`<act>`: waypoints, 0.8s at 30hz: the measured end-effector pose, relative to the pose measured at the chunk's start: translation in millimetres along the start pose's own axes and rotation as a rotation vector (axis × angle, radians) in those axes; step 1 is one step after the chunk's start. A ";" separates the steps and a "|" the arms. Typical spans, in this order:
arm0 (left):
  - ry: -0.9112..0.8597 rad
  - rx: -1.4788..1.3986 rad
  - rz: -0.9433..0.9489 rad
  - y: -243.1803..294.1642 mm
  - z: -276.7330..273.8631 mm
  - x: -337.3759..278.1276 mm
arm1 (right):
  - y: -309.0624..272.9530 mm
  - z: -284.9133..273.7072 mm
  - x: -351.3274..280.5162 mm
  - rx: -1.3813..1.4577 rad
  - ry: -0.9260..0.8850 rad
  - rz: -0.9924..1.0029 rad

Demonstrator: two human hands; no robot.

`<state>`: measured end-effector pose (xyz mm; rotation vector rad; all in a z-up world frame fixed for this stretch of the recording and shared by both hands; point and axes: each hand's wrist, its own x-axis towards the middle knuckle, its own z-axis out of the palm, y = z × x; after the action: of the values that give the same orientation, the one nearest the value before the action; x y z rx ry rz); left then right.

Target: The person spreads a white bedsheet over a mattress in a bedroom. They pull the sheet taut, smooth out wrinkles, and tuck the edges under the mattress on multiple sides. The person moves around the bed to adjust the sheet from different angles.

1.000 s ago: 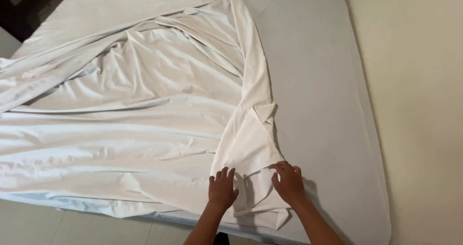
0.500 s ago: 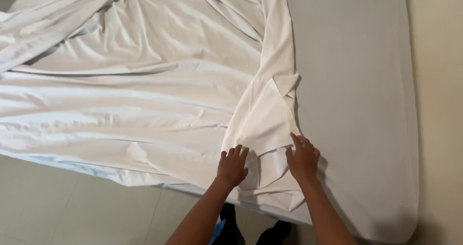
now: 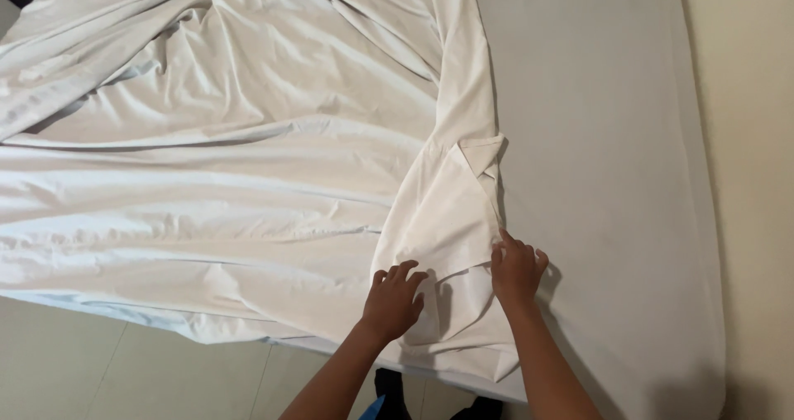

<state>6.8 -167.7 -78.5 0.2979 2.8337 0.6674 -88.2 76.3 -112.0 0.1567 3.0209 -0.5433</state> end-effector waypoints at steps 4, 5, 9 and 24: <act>0.072 -0.038 0.042 5.3 -5.5 7.7 | 16.9 18.8 8.7 -0.026 0.182 -0.114; 0.048 -0.035 0.034 8.4 -9.4 6.7 | 13.1 14.3 7.6 -0.029 0.158 -0.104; 0.044 -0.070 0.024 11.2 -13.5 5.7 | 0.0 4.5 2.4 -0.012 0.024 -0.031; 0.140 -0.134 -0.174 22.8 -11.3 34.7 | -53.1 24.8 -133.8 0.281 -0.162 -0.394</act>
<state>-25.9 -144.0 -63.7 -0.0192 2.8826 0.8655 39.9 6.3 -105.5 -0.4559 2.8077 -0.9571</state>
